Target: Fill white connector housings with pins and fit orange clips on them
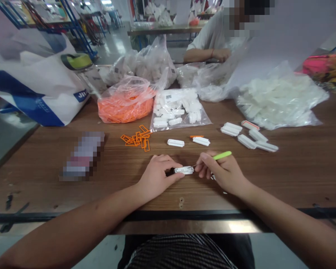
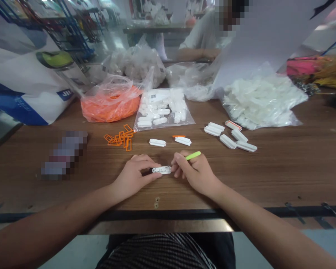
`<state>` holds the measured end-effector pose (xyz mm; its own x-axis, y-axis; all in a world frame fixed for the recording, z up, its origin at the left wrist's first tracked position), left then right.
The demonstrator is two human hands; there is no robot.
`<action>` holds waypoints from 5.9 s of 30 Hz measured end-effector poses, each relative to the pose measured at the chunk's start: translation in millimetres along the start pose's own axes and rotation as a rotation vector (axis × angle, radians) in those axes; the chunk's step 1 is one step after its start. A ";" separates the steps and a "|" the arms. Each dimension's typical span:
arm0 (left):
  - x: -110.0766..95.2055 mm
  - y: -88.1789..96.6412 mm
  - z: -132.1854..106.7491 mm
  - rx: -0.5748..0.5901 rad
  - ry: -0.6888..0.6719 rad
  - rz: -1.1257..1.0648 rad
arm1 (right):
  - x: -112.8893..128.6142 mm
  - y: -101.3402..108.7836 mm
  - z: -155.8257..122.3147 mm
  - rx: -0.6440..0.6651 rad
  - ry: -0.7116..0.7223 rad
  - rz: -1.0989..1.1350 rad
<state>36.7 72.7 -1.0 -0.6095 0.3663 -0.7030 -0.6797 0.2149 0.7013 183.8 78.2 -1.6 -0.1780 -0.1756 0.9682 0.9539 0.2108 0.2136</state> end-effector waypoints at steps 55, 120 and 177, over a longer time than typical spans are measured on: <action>-0.7 -0.3 0.9 0.016 0.012 -0.012 | -7.1 -5.7 -4.0 -0.013 0.010 -0.057; -1.6 0.5 1.0 0.002 0.000 0.005 | -5.2 2.0 -5.4 -0.086 0.024 -0.037; -0.6 1.1 1.1 0.000 0.002 -0.018 | 11.3 9.9 -5.6 -0.089 0.084 -0.148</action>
<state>36.7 73.7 0.3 -0.5979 0.3609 -0.7157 -0.6905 0.2216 0.6886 192.5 72.8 10.8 -0.3004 -0.2789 0.9121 0.9371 0.0918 0.3367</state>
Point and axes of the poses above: each hand's wrist, its own z-axis towards the middle knuckle, its own y-axis out of the back of the hand, x = y × z, the point moved 10 cm from there along z, towards the middle knuckle, and after that the axes turned 7 degrees about y, right-handed, at the moved point
